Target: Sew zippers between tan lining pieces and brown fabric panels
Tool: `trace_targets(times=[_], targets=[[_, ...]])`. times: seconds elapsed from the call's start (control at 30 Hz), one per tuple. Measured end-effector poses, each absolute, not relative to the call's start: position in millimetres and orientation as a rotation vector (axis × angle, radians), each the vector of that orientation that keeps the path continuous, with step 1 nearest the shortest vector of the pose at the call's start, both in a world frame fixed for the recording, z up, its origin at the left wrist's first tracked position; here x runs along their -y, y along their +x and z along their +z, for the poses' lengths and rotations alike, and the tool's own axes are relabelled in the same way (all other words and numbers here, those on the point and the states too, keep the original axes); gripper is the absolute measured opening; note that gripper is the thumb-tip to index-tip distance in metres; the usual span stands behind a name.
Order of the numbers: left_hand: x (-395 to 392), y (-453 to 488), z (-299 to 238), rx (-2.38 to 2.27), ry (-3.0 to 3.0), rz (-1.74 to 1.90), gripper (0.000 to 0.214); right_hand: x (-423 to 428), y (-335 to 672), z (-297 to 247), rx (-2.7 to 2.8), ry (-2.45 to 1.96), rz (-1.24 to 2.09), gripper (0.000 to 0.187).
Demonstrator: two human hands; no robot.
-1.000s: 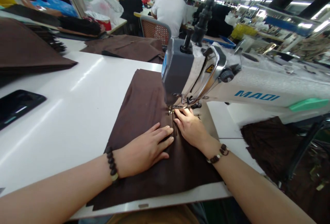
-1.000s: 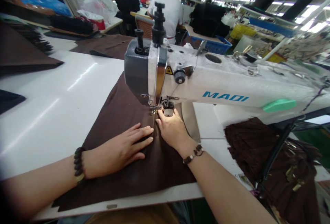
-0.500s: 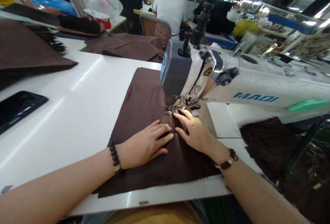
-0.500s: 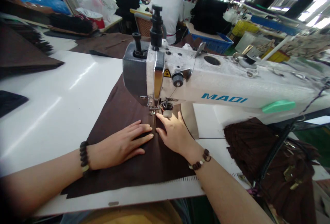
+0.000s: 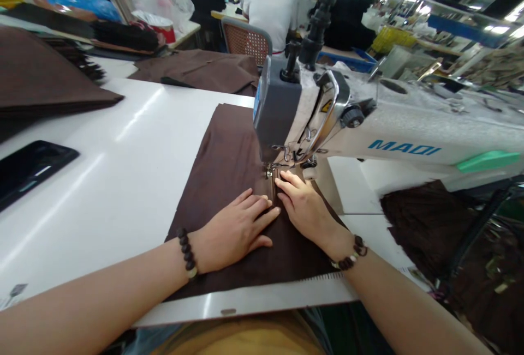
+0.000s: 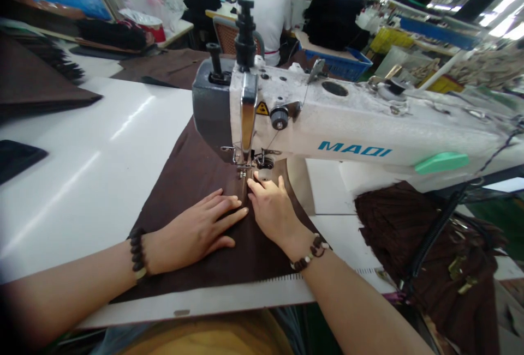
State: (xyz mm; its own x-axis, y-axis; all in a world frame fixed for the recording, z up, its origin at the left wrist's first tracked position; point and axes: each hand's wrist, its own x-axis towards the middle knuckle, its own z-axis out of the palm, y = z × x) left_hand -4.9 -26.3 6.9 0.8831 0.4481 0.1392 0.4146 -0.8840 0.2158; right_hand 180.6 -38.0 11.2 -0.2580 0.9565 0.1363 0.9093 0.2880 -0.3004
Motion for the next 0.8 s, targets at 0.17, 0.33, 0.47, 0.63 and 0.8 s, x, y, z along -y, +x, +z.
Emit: trace_targets(times=[0.17,0.33,0.47,0.63,0.8], targets=[[26.6,-6.9,8.3,-0.637,2.882,0.24,0.042,39.3,181.5,7.2,2.246,-1.641,0.219,0.031],[27.7,-9.6,7.1,-0.625,2.88,0.259,0.039,40.5,182.7,5.8,2.24,-1.634,0.211,0.031],[29.8,-7.3,6.2,-0.647,2.867,0.278,0.043,39.4,183.4,3.2,2.243,-1.626,0.199,0.031],[32.3,-1.9,6.5,-0.724,2.868,0.277,0.045,37.4,186.1,-0.2,2.26,-1.589,0.201,0.032],[31.8,-1.3,4.9,-0.702,2.877,0.28,0.042,37.0,186.3,0.6,2.268,-1.597,0.194,0.032]])
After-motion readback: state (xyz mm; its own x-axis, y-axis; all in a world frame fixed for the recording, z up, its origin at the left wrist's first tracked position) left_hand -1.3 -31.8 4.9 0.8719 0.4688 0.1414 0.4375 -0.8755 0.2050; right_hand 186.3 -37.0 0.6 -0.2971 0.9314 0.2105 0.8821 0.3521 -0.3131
